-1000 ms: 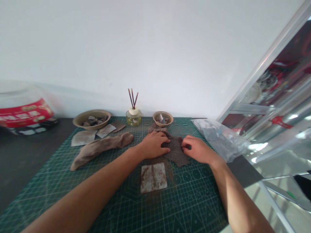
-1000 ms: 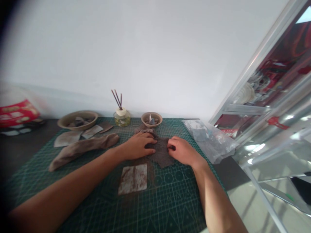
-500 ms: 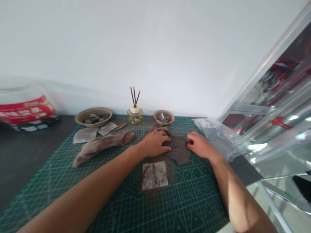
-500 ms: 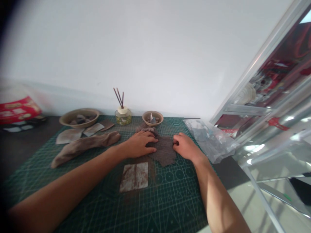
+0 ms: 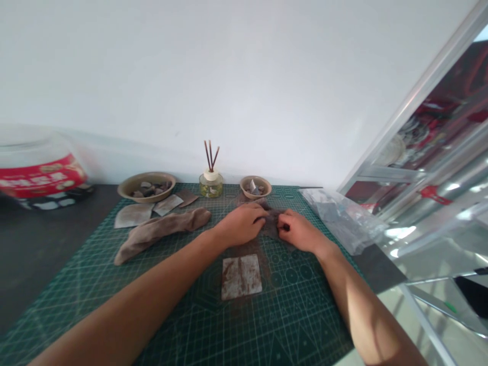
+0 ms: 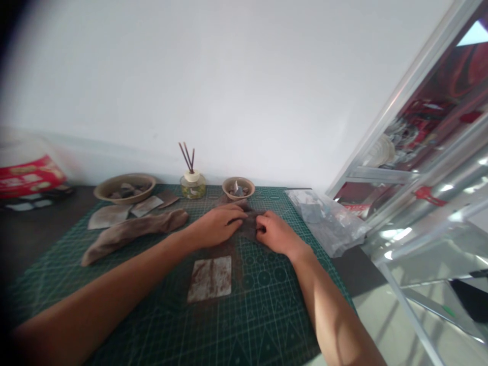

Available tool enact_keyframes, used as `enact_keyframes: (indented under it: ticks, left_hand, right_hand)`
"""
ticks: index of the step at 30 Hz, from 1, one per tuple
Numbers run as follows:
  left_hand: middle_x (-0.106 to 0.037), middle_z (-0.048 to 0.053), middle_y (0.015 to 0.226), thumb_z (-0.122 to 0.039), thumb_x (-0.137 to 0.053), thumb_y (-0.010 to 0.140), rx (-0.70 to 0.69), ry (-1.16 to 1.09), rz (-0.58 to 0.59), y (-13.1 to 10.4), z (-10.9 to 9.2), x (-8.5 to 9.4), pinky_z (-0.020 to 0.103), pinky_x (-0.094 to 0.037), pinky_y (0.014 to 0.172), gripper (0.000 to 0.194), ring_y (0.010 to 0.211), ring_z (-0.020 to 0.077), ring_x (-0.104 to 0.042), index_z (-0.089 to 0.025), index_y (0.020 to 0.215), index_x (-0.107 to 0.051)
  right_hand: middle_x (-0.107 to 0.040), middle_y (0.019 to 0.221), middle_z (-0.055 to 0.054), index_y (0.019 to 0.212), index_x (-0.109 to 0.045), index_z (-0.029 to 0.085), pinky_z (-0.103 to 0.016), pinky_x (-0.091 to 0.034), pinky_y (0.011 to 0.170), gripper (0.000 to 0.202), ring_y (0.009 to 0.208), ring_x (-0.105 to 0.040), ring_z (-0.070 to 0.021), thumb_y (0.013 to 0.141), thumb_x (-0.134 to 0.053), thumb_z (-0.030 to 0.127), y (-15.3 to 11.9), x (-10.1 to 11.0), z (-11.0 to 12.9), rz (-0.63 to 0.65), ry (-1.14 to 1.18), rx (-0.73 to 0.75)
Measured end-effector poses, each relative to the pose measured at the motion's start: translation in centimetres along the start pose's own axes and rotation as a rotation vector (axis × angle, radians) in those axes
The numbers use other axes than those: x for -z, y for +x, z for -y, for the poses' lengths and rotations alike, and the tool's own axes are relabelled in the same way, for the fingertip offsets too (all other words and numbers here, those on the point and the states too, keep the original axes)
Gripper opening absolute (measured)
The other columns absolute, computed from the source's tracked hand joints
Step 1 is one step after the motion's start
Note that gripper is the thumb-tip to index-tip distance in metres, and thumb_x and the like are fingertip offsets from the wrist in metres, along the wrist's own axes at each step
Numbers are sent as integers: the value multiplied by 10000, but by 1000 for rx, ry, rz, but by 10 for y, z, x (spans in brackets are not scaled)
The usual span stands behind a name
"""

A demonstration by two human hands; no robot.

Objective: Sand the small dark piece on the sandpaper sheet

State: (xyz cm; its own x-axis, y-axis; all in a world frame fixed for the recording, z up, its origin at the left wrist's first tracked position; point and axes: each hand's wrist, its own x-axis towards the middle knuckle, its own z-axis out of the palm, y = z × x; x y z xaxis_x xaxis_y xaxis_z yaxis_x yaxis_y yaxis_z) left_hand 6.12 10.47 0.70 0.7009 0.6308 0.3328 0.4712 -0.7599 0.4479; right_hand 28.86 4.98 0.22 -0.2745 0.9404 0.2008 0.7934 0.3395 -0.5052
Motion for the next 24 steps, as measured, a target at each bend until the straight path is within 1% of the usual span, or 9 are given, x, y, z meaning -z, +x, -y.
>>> enact_keyframes:
  ticks: [3, 5, 8, 9, 14, 16, 19, 21, 24]
  left_hand:
    - [-711, 38, 1225, -253, -428, 968, 85, -41, -130, 3, -9, 19, 317, -470, 1048, 340, 1172, 208, -639, -223, 1167, -703]
    - [-719, 35, 1215, -285, -424, 978, 135, -67, -192, 3, -16, 30, 328, -504, 997, 341, 1136, 221, -662, -228, 1183, -690]
    - [-741, 26, 1147, -323, -443, 982, 166, -108, -231, -3, -26, 36, 312, -540, 913, 325, 1059, 214, -693, -229, 1177, -686]
    - [-745, 23, 1132, -332, -452, 983, 169, -119, -235, -7, -30, 36, 303, -546, 897, 320, 1038, 205, -698, -229, 1180, -682]
    - [-710, 51, 1205, -355, -507, 983, 91, -194, -277, -49, -45, 27, 312, -539, 952, 321, 1103, 198, -667, -224, 1249, -628]
    - [-690, 68, 1232, -356, -520, 984, 40, -196, -285, -71, -49, 24, 348, -529, 986, 332, 1137, 213, -647, -230, 1281, -597]
    - [-671, 88, 1253, -333, -539, 970, -3, -151, -276, -99, -52, 21, 381, -528, 990, 382, 1142, 230, -636, -235, 1339, -546]
    - [-673, 89, 1243, -309, -533, 966, -23, -122, -254, -111, -51, 21, 385, -534, 975, 395, 1127, 231, -638, -239, 1355, -532]
    - [-703, 70, 1177, -277, -509, 968, -52, -80, -206, -117, -48, 22, 374, -534, 944, 311, 1076, 215, -653, -245, 1263, -601]
  right_hand:
    - [-500, 772, 5, 695, -567, 198, -284, -387, 712, 167, 740, -492, -163, 734, -640, 53, -1, 18, -21, -181, 33, -113]
    - [-506, 809, -21, 716, -542, 210, -313, -410, 753, 145, 802, -498, -194, 775, -615, 99, -2, 26, -25, -323, 86, -170]
    - [-556, 953, -67, 888, -552, 221, -363, -453, 850, 44, 935, -529, -230, 854, -576, 208, -2, 22, -9, -469, 231, -174]
    - [-570, 1002, -77, 965, -548, 224, -378, -467, 878, 91, 965, -544, -234, 877, -560, 247, -3, 15, 3, -485, 298, -155]
    - [-642, 1052, -62, 1089, -510, 260, -371, -568, 854, 191, 942, -649, -200, 946, -443, 367, -15, -26, 65, -327, 709, -35]
    - [-650, 1043, -42, 1089, -544, 271, -345, -583, 846, 200, 896, -658, -177, 936, -504, 394, -20, -33, 79, -204, 1014, -25]
    - [-651, 1036, -12, 1055, -612, 271, -287, -587, 849, 212, 814, -650, -130, 875, -668, 368, -26, -33, 87, -11, 1477, -62]
    - [-653, 1040, 2, 1031, -634, 269, -265, -584, 867, 209, 806, -652, -110, 853, -720, 337, -28, -31, 88, 50, 1591, -82]
    - [-657, 1045, 10, 1022, -646, 279, -266, -585, 881, 229, 827, -665, -106, 833, -761, 339, -30, -27, 86, 78, 1618, -74]
